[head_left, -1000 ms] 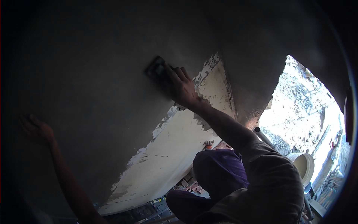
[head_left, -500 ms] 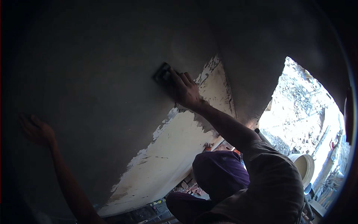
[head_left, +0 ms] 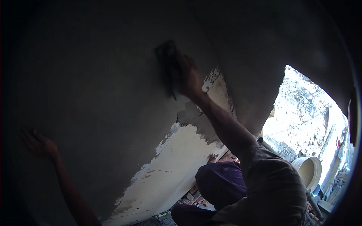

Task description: The person smooths and finishes the wall surface using a float.

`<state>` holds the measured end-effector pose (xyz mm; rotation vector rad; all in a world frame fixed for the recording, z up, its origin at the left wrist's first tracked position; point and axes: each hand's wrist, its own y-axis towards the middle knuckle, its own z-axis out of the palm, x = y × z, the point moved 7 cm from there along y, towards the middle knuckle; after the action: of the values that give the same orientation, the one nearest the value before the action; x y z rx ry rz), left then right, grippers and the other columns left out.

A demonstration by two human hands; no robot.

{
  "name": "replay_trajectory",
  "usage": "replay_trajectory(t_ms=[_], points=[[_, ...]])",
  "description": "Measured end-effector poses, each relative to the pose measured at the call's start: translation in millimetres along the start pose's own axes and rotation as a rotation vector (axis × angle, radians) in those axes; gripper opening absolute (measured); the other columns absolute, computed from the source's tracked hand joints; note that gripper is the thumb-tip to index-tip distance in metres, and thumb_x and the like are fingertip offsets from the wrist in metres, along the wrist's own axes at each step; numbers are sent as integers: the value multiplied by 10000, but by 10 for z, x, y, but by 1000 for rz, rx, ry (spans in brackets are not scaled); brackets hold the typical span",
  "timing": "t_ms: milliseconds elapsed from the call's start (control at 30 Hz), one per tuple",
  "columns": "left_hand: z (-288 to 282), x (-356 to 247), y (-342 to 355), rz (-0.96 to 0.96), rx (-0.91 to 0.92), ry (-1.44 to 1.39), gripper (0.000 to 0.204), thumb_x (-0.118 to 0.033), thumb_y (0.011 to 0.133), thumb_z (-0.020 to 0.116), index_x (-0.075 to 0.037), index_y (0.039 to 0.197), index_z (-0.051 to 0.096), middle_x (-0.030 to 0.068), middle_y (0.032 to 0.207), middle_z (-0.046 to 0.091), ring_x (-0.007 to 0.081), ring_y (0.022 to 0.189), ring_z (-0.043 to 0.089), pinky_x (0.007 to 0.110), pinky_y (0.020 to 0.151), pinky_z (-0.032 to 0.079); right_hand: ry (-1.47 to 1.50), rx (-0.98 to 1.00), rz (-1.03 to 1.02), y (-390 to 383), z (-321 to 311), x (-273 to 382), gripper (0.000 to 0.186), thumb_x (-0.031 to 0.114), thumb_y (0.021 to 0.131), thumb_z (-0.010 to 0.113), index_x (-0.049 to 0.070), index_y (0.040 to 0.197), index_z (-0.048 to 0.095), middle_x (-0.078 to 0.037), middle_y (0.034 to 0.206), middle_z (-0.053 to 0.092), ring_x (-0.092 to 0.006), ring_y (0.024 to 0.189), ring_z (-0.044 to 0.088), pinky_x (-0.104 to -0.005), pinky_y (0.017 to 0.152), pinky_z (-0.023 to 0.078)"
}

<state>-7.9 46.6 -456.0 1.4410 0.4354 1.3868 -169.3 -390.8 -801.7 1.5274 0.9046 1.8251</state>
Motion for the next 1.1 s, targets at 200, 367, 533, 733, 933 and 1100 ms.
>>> replay_trajectory(t_ms=[200, 367, 533, 733, 933, 1100], points=[[72, 51, -41, 12, 7, 11, 530, -414, 1078, 446, -107, 1510, 480, 174, 1527, 471, 353, 1414, 433, 490, 1177, 316, -42, -43, -338, 318, -6, 70, 597, 161, 872, 642, 27, 1434, 491, -248, 1242, 630, -476, 1047, 613, -525, 949, 514], [68, 22, -48, 0, -4, -18, 529, -422, 1080, 436, -107, 1501, 491, 175, 1518, 482, 358, 1410, 438, 495, 1176, 316, -170, -111, -167, 873, -267, -312, 586, 148, 882, 610, 27, 1442, 488, -258, 1236, 634, -468, 1036, 622, -518, 960, 504], [59, 33, -46, 19, 8, 12, 536, -436, 1077, 437, -110, 1498, 495, 176, 1515, 485, 363, 1402, 441, 491, 1176, 318, -96, 89, 24, -84, -216, -441, 548, 141, 901, 604, 23, 1427, 507, -255, 1206, 640, -452, 1045, 616, -502, 923, 520], [86, -31, -57, 37, -28, -6, 546, -452, 1075, 435, -119, 1506, 486, 170, 1513, 488, 364, 1405, 436, 496, 1178, 314, -110, 60, -360, 207, -71, -174, 548, 163, 893, 651, 63, 1418, 531, -220, 1327, 587, -439, 1081, 608, -492, 937, 527], [73, 85, -47, 10, -37, -18, 544, -447, 1074, 445, -109, 1498, 494, 170, 1514, 488, 362, 1409, 437, 497, 1171, 329, -142, -61, -209, 839, -278, -398, 519, 186, 912, 653, 43, 1400, 547, -228, 1277, 635, -432, 1159, 604, -488, 1010, 483], [19, -69, -2, 20, -39, -50, 540, -424, 1079, 440, -88, 1500, 484, 163, 1528, 473, 350, 1413, 435, 480, 1176, 327, -156, 52, 144, -435, -380, -1012, 527, 208, 945, 615, 41, 1434, 514, -228, 1270, 638, -428, 1191, 591, -493, 1009, 483]])
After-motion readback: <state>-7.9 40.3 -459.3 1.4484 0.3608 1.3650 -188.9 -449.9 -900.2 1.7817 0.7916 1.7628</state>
